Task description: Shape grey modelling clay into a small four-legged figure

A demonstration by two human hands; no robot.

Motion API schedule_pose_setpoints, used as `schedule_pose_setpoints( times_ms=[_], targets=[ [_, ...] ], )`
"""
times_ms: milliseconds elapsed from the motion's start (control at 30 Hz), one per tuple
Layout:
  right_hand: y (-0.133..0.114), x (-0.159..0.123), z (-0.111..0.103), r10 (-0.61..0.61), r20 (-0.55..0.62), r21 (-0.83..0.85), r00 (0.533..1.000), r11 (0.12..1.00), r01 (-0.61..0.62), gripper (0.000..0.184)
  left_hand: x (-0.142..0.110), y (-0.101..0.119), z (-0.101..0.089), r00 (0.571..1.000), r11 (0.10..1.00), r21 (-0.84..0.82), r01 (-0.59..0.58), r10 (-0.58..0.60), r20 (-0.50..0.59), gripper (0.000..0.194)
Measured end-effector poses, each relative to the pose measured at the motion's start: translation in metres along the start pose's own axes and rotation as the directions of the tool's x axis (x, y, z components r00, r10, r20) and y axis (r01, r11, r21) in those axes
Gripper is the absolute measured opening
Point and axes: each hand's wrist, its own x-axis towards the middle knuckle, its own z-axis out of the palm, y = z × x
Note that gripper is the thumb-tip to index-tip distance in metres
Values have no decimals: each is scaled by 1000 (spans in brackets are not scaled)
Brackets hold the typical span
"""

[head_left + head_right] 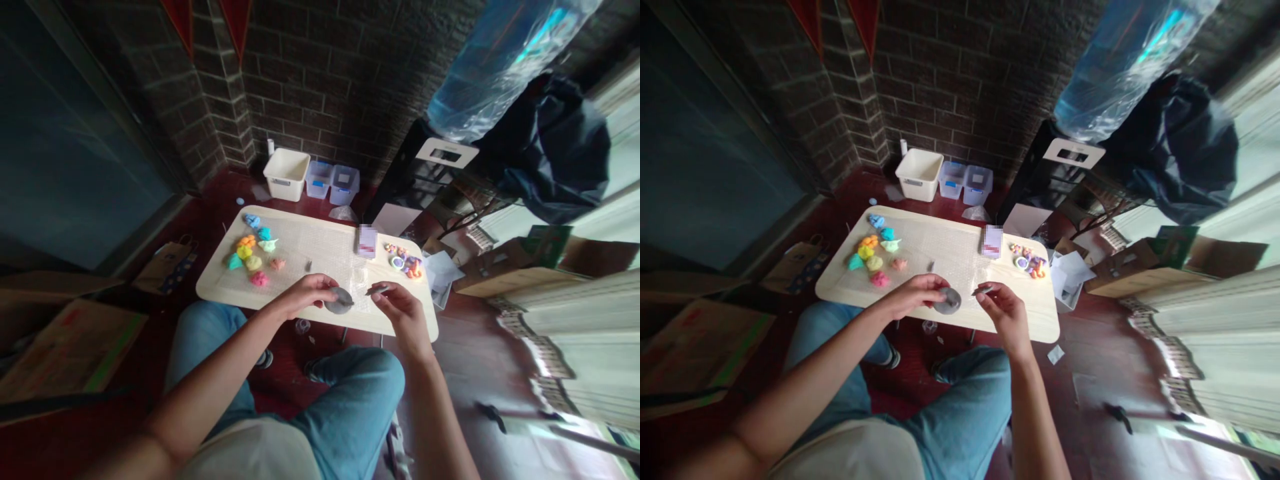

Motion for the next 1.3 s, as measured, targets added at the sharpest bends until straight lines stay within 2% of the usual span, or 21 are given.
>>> schedule_pose_setpoints(
  times_ms=[133, 300, 600, 900, 1133, 1300],
  targets=[
    [-12, -12, 13, -94, 177, -187, 980, 974, 127, 15, -31, 20, 4, 998, 998, -50, -42, 44, 53, 31],
    [-31, -25, 22, -185, 307, -357, 933, 887, 294, 10, -48, 29, 6, 996, 993, -118, -21, 31, 89, 33],
    [-40, -30, 25, -269, 358, -489, 894, 762, 425, 8, -55, 36, 7, 991, 978, -208, -34, 60, 120, 29],
    [-43, -34, 27, -287, 376, -505, 881, 734, 454, 9, -59, 35, 8, 988, 972, -233, -36, 69, 137, 29],
    [-47, -36, 27, -322, 440, -535, 838, 656, 533, 7, -62, 36, 8, 992, 973, -228, -28, 56, 116, 32],
    [-47, -37, 29, -327, 468, -536, 821, 635, 557, 6, -66, 40, 8, 994, 977, -215, -9, 33, 108, 33]
  ],
)
